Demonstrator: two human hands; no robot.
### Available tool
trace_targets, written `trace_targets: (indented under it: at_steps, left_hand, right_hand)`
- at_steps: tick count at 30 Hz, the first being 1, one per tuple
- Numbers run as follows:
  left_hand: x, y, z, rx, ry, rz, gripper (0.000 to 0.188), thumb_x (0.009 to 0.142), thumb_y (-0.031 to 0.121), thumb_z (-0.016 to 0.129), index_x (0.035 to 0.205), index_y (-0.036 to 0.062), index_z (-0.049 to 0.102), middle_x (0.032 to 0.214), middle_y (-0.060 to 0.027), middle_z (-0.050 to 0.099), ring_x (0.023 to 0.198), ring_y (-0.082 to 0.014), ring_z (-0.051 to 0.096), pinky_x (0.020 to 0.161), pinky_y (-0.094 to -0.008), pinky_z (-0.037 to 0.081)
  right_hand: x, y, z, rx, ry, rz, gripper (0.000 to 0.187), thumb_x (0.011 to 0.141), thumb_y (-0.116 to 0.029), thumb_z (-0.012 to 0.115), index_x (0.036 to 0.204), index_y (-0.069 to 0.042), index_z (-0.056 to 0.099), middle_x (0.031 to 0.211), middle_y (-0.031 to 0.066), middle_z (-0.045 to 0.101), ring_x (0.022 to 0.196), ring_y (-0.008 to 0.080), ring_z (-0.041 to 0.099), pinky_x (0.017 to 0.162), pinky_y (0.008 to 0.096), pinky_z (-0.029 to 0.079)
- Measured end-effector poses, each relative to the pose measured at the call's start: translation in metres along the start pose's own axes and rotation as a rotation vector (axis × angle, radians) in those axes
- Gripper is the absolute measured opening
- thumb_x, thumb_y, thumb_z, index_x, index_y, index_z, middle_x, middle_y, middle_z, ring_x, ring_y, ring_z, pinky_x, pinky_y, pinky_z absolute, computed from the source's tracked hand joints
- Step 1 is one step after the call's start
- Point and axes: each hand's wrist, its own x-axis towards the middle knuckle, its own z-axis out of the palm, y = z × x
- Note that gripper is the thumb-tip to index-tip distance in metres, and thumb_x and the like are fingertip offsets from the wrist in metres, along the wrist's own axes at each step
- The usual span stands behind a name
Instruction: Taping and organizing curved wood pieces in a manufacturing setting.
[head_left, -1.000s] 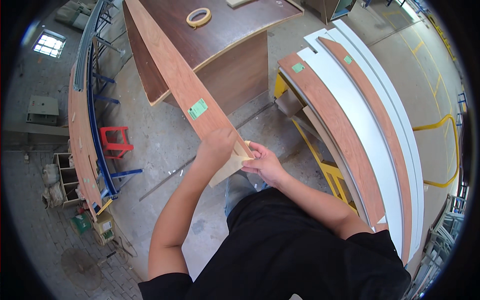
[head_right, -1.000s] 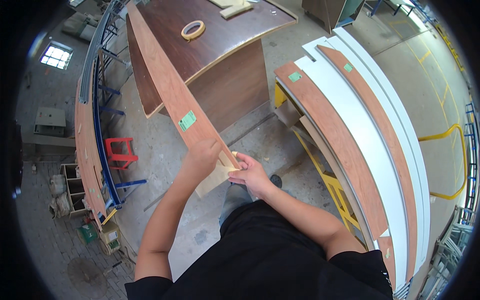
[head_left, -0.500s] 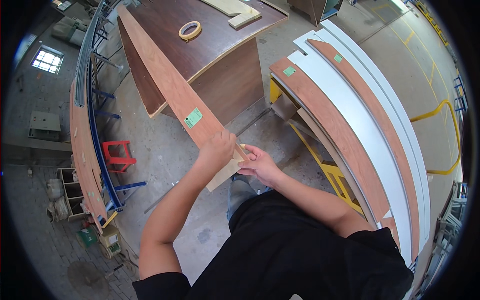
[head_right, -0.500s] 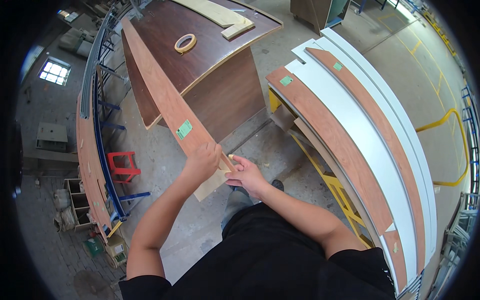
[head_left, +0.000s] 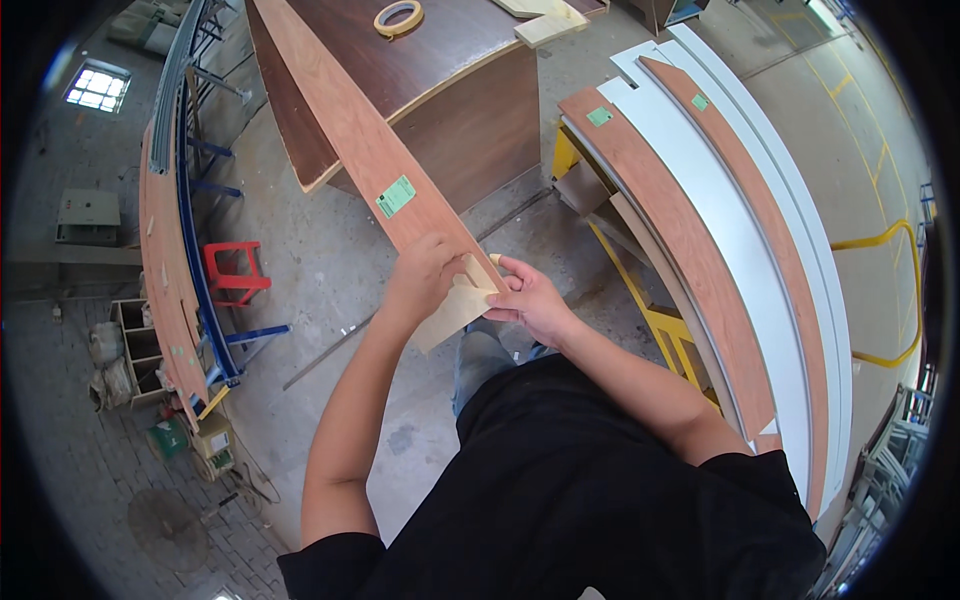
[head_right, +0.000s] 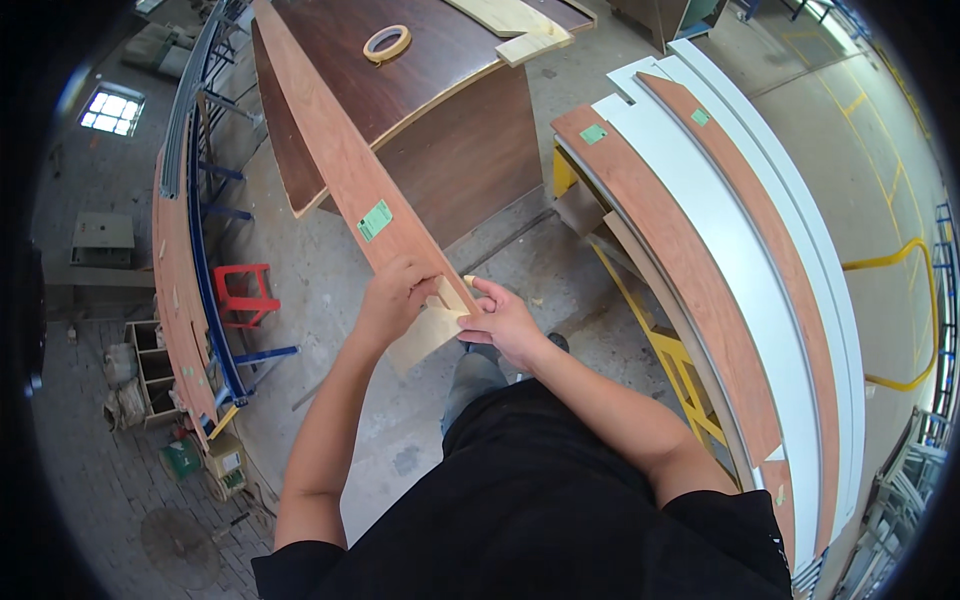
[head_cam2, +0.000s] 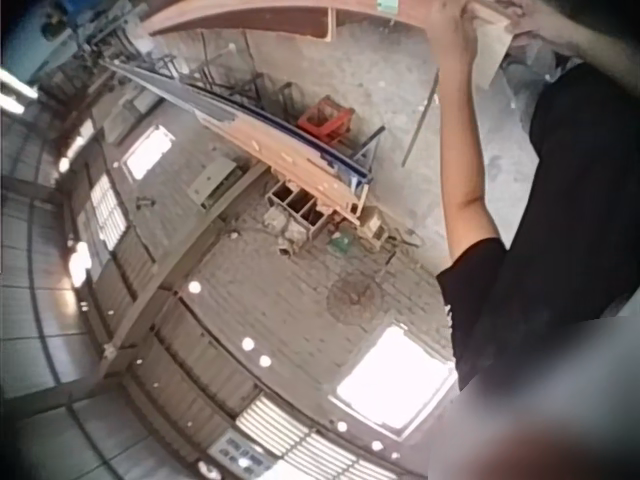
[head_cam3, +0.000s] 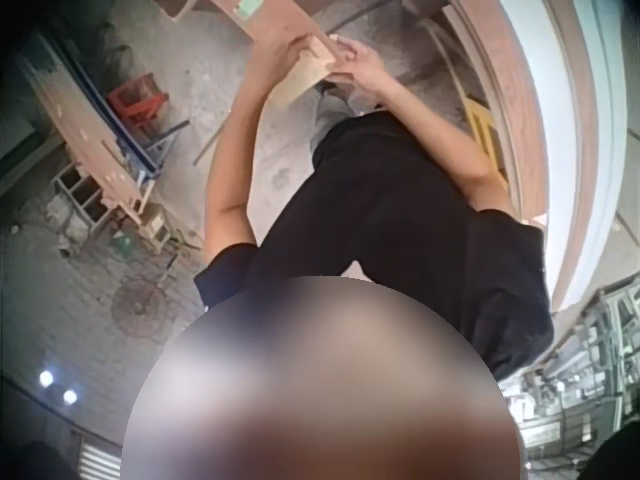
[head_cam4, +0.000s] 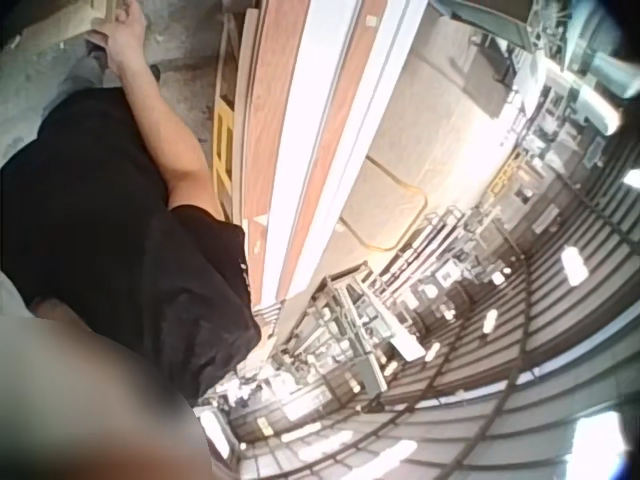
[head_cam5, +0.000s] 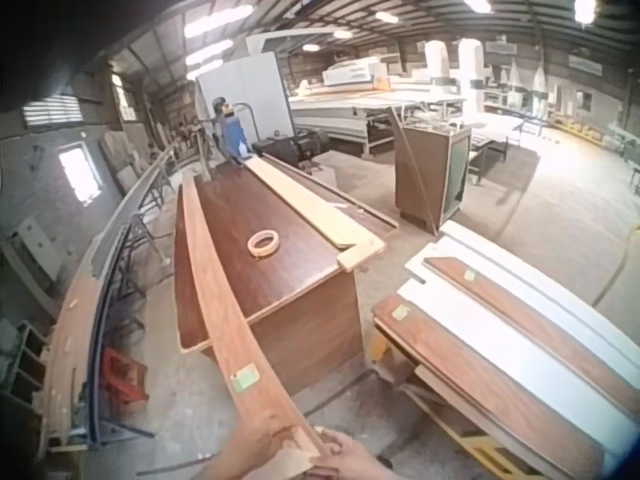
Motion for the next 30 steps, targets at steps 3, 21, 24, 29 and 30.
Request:
trace_targets:
  at_steps: [3,21,24,29,30]
  left_hand:
    - [0.001,0.0,0.001,0.017,0.015,-0.005,0.011,0.078,0.006,0.07,0.088,0.003,0.07,0.081,-0.0118,0.061,0.078,-0.03,0.062,0.068,-0.0372,0.05]
    - [-0.029,0.04,0.021,0.213,-0.072,-0.016,0.019,0.076,-0.003,0.059,0.093,0.002,0.052,0.093,-0.0176,0.055,0.084,-0.0376,0.058,0.073,-0.044,0.049]
    - [-0.052,0.075,0.025,0.026,0.002,-0.181,0.016,0.08,-0.004,0.059,0.092,0.0018,0.051,0.092,-0.018,0.054,0.084,-0.0391,0.057,0.071,-0.0463,0.047]
    - [-0.068,0.082,0.041,-0.042,0.136,-0.232,0.011,0.085,0.0,0.059,0.093,0.0014,0.051,0.091,-0.0175,0.053,0.082,-0.0385,0.056,0.07,-0.0466,0.045]
    - [-0.068,0.082,0.042,-0.05,0.155,-0.227,0.013,0.086,0.003,0.06,0.096,0.0013,0.052,0.091,-0.0171,0.054,0.082,-0.0371,0.056,0.07,-0.0462,0.045]
  right_hand:
    - [0.001,0.0,0.0,-0.017,-0.008,0.003,0.079,0.085,0.005,0.067,0.15,0.002,0.023,0.108,0.008,0.065,0.096,0.0187,0.067,0.084,0.0341,0.06]
    - [-0.002,0.002,0.0,-0.131,0.037,-0.122,0.079,0.084,0.008,0.067,0.15,0.001,0.024,0.103,0.0057,0.064,0.095,0.0179,0.067,0.086,0.0354,0.06]
    - [0.0,0.004,-0.002,-0.133,0.04,-0.123,0.078,0.082,0.006,0.069,0.149,-0.001,0.029,0.106,0.0066,0.065,0.1,0.0216,0.066,0.091,0.041,0.057]
    - [0.002,-0.019,0.004,-1.336,-0.109,-1.124,0.049,0.072,0.001,0.07,0.119,-0.007,0.062,0.104,0.0087,0.068,0.109,0.0344,0.06,0.101,0.0463,0.044]
    - [0.003,-0.021,0.004,-1.339,-0.111,-1.12,0.049,0.072,0.001,0.07,0.119,-0.007,0.062,0.104,0.0087,0.068,0.109,0.0344,0.06,0.101,0.0463,0.044]
